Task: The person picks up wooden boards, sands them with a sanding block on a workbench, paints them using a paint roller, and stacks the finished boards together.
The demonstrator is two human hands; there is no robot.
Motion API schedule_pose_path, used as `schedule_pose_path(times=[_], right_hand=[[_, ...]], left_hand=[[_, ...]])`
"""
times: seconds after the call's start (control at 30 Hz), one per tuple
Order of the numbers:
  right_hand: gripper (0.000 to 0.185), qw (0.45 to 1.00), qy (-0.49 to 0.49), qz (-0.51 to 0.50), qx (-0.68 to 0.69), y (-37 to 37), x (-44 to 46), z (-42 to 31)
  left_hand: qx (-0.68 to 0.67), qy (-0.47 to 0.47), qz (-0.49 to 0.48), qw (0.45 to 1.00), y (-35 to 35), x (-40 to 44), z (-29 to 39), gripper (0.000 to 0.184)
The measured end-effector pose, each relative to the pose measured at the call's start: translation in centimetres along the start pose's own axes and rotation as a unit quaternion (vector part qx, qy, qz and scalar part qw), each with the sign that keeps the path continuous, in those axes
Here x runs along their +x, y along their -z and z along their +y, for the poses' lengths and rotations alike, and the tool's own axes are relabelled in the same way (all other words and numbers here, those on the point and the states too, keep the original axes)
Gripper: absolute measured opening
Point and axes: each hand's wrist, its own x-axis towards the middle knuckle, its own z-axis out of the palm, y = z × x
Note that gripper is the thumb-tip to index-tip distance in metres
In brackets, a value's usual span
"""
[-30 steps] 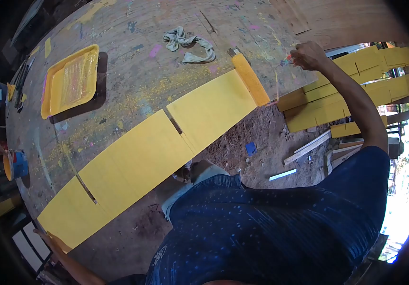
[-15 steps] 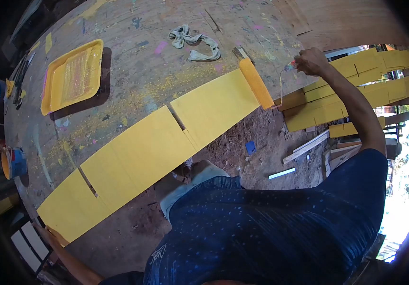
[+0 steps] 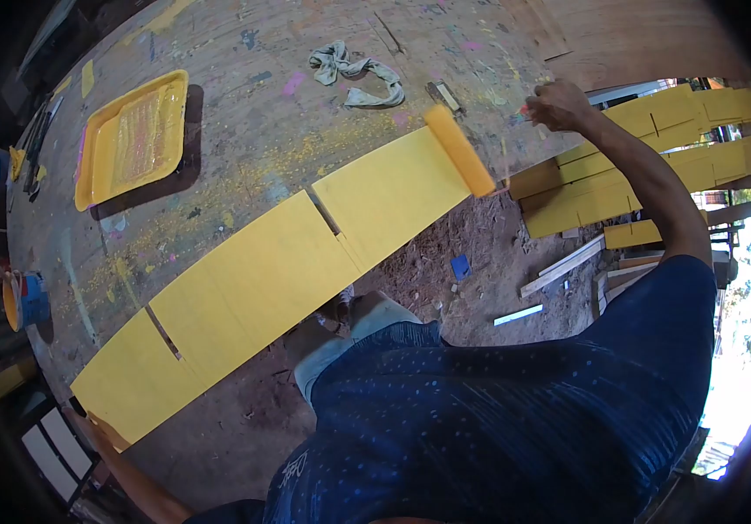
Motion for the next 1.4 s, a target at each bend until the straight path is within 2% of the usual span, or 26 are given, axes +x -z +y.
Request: schedule_pose_path(times=[0.1, 0.2, 0.37, 0.43, 0.5, 0.6, 0.77, 1.0, 1.13, 1.2, 1.3, 1.4], right_hand=[[0.021, 0.999, 0.026, 0.011, 0.030, 0.7, 1.4, -2.8], [0.027, 0.997, 0.050, -0.053, 0.028, 2.0, 3.1, -6.2], [0.027, 0.987, 0.107, 0.003, 0.122, 4.2, 4.7, -12.0], [0.026, 0.983, 0.119, 0.018, 0.141, 4.3, 4.6, -12.2], [0.025, 0.981, 0.119, 0.042, 0.146, 3.2, 4.0, -11.5], [0.026, 0.989, 0.080, -0.018, 0.127, 0.0, 3.0, -6.9], [0.027, 0.997, 0.034, -0.056, 0.037, -2.0, 0.8, -0.3], [0.020, 0.996, -0.012, -0.079, 0.029, -3.2, -0.6, 2.7], [0.028, 0.998, 0.005, -0.062, 0.010, -4.8, -0.8, 4.4], [0.028, 0.998, -0.001, -0.069, 0.001, -4.7, -0.9, 5.1], [0.029, 0.999, 0.034, 0.005, -0.019, -3.0, -2.8, 6.1], [0.025, 1.000, -0.006, -0.022, 0.002, -0.2, -5.0, 6.8]], left_hand=[[0.010, -0.022, 0.006, 1.000, 0.3, 0.3, -0.8, 0.099], [0.011, -0.030, 0.010, 0.999, 0.6, 0.4, -1.1, 0.099], [0.017, -0.031, 0.008, 0.999, 0.9, 0.5, -1.5, 0.100], [0.022, -0.032, 0.008, 0.999, 1.0, 0.6, -1.8, 0.100], [0.025, -0.033, 0.007, 0.999, 1.2, 0.5, -1.9, 0.100], [0.029, -0.034, 0.007, 0.999, 1.3, 0.1, -1.8, 0.101], [0.031, -0.040, 0.006, 0.999, 1.2, 0.0, -1.5, 0.101], [0.042, -0.042, 0.002, 0.998, 1.6, -0.7, -1.3, 0.102], [0.046, -0.046, 0.001, 0.998, 1.6, -1.1, -0.8, 0.103], [0.045, -0.044, -0.001, 0.998, 1.5, -1.2, -0.8, 0.103], [0.046, -0.047, 0.001, 0.998, 1.4, -1.4, -0.8, 0.103], [0.056, -0.048, -0.009, 0.997, 0.5, -1.4, -0.7, 0.104]])
